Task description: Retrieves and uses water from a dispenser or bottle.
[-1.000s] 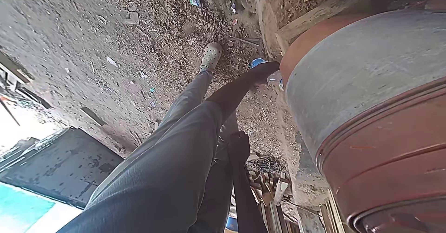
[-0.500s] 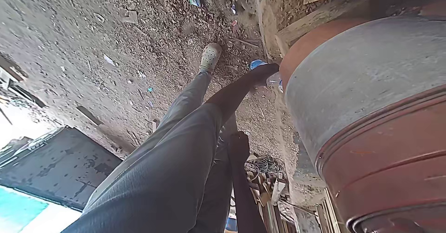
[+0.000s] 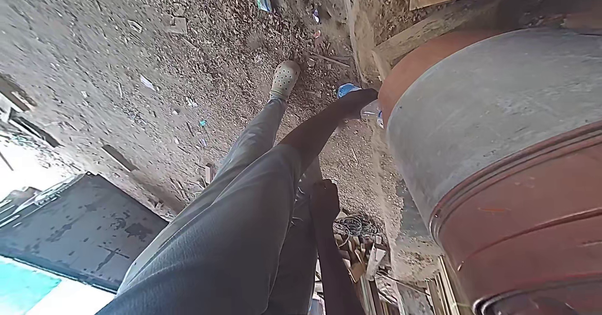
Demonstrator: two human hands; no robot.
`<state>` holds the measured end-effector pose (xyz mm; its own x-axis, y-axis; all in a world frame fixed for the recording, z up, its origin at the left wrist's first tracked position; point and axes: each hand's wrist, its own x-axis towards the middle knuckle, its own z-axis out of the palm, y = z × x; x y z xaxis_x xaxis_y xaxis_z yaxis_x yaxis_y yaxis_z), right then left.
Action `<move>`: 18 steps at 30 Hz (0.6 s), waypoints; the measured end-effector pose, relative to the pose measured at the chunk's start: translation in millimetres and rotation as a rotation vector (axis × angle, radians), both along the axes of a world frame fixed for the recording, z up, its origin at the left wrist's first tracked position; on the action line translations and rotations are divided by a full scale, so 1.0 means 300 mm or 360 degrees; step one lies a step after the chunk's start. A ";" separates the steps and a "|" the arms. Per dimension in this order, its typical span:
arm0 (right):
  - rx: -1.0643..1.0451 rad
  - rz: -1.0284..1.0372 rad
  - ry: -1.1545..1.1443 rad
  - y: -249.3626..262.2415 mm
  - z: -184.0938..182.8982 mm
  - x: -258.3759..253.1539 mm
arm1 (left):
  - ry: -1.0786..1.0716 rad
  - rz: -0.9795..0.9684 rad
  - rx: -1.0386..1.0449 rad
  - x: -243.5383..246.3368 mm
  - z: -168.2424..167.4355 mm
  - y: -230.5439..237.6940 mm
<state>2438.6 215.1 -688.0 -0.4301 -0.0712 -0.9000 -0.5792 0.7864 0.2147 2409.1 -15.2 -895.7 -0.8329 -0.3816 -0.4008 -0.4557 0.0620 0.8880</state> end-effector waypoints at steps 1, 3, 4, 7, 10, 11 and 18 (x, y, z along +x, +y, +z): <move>0.0007 -0.0005 -0.0004 -0.001 0.001 -0.003 | -0.0008 -0.0007 0.0003 -0.001 0.006 -0.002; 0.0008 0.0008 -0.0001 0.000 0.002 -0.007 | -0.0052 -0.0029 0.0018 -0.004 0.025 -0.010; 0.0008 0.0012 0.0001 0.000 0.002 -0.007 | -0.0061 -0.0028 0.0025 -0.004 0.027 -0.010; 0.0010 0.0034 0.0001 -0.002 -0.004 -0.008 | -0.0059 -0.0042 0.0015 -0.004 0.024 -0.015; 0.0001 0.0042 0.0000 0.000 -0.004 -0.009 | -0.0058 -0.0058 -0.0011 -0.002 0.017 -0.012; -0.0005 0.0045 0.0001 0.000 -0.003 -0.010 | -0.0049 -0.0053 -0.0014 -0.002 0.013 -0.010; -0.0018 0.0059 -0.0009 -0.002 -0.003 -0.015 | -0.0042 -0.0042 -0.0023 -0.004 0.006 -0.009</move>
<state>2434.0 214.5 -689.0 -0.4221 -0.0970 -0.9013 -0.6092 0.7667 0.2028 2407.9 -17.9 -894.0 -0.8319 -0.3657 -0.4174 -0.4771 0.0870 0.8745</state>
